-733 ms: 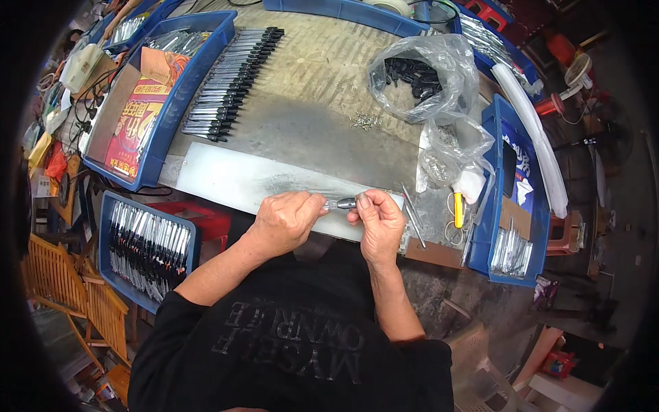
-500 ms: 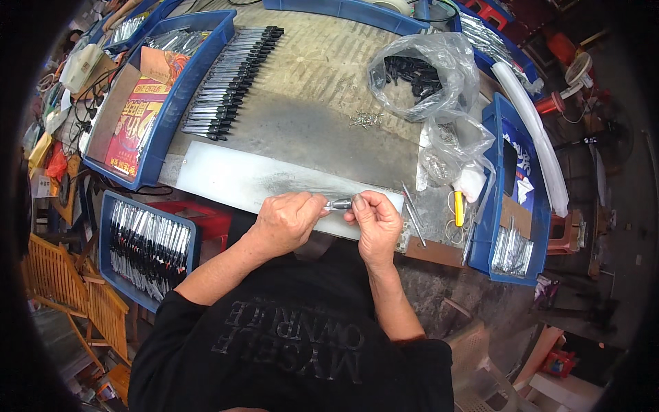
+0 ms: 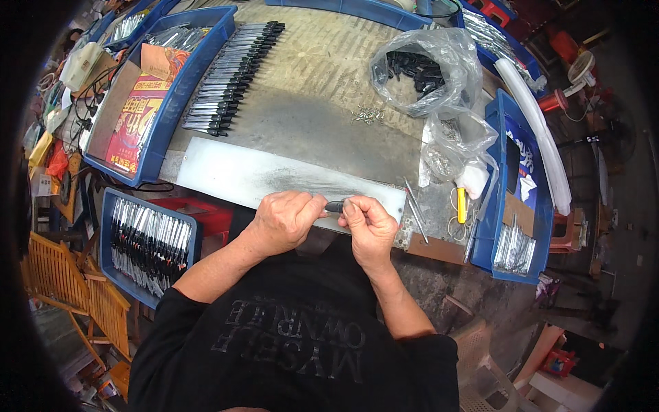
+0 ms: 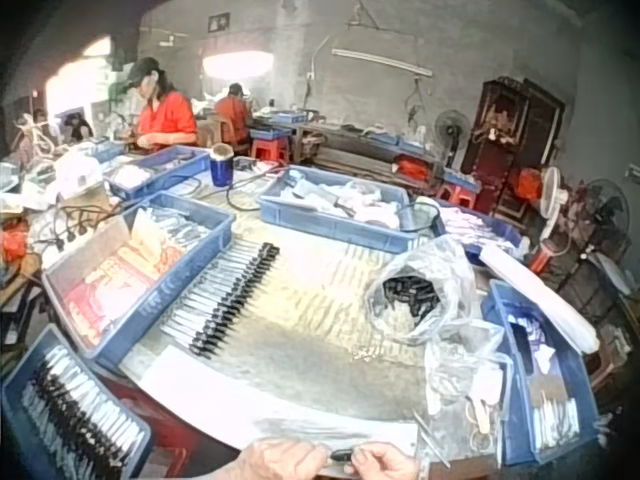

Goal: The person assembles small metal pen clips and caps by hand on a work table.

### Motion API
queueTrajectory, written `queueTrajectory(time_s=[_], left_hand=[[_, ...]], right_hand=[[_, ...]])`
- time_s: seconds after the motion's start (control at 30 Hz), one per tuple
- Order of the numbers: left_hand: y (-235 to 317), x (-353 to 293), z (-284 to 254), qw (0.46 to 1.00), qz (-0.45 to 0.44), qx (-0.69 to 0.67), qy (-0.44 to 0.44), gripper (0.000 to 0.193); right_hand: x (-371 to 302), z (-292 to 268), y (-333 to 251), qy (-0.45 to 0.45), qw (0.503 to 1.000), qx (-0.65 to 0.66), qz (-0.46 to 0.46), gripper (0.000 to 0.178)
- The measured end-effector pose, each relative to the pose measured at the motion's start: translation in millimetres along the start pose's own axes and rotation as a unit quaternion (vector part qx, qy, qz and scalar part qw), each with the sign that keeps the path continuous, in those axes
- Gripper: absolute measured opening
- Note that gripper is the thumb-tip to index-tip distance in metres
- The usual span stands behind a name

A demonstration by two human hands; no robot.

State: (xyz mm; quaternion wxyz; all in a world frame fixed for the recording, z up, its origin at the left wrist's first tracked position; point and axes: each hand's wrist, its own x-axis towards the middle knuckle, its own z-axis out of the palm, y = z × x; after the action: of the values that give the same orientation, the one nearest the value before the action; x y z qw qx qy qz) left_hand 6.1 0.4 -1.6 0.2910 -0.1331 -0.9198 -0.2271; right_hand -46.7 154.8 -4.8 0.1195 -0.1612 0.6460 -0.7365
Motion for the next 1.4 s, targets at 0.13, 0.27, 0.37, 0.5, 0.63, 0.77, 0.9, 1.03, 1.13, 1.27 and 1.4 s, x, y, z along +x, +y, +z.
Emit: queueTrajectory(time_s=[0.13, 0.27, 0.37, 0.5, 0.63, 0.77, 0.9, 1.03, 1.13, 1.27, 1.4], left_hand=[[0.6, -0.7, -0.7, 1.000, 0.019, 0.011, -0.010, 0.015], [-0.9, -0.2, -3.8, 1.000, 0.019, 0.009, -0.016, 0.015], [-4.2, 0.4, -6.5, 0.999, 0.024, 0.010, -0.028, 0.015], [-4.3, 1.5, -9.5, 0.999, 0.012, 0.013, -0.034, 0.014], [-3.3, 3.6, -11.9, 0.999, 0.013, -0.006, -0.041, 0.014], [-1.6, 3.8, -14.8, 0.996, 0.015, -0.007, -0.082, 0.011], [-0.4, 3.2, -15.7, 0.996, 0.024, -0.022, -0.084, 0.014], [-0.6, 4.4, -14.5, 0.997, 0.031, -0.012, -0.062, 0.015], [2.2, 6.8, -16.3, 0.998, 0.026, -0.003, -0.050, 0.015], [1.9, 5.9, -14.5, 0.999, 0.025, -0.003, -0.036, 0.015], [0.0, 7.2, -15.7, 0.999, 0.034, 0.013, -0.034, 0.016]], right_hand=[[-7.0, 5.6, -0.8, -0.003, 1.000, -0.018, -0.013, 0.007], [-6.4, 5.1, -1.4, -0.014, 0.999, -0.026, -0.012, 0.008], [2.0, -3.4, -2.7, -0.069, 0.993, -0.093, -0.019, 0.010], [14.2, -11.9, -10.9, -0.115, 0.966, -0.206, -0.105, 0.017], [20.6, -14.5, -17.9, -0.193, 0.913, -0.301, -0.196, 0.022], [30.3, -20.5, -20.5, -0.237, 0.873, -0.337, -0.262, 0.019], [41.7, -25.5, -30.4, -0.303, 0.854, -0.326, -0.271, 0.017], [41.3, -27.2, -28.8, -0.294, 0.857, -0.325, -0.272, 0.016], [35.8, -24.9, -28.5, -0.256, 0.869, -0.326, -0.272, 0.017], [33.7, -23.6, -24.9, -0.229, 0.880, -0.307, -0.281, 0.017], [35.9, -21.2, -24.1, -0.223, 0.882, -0.303, -0.283, 0.016]])
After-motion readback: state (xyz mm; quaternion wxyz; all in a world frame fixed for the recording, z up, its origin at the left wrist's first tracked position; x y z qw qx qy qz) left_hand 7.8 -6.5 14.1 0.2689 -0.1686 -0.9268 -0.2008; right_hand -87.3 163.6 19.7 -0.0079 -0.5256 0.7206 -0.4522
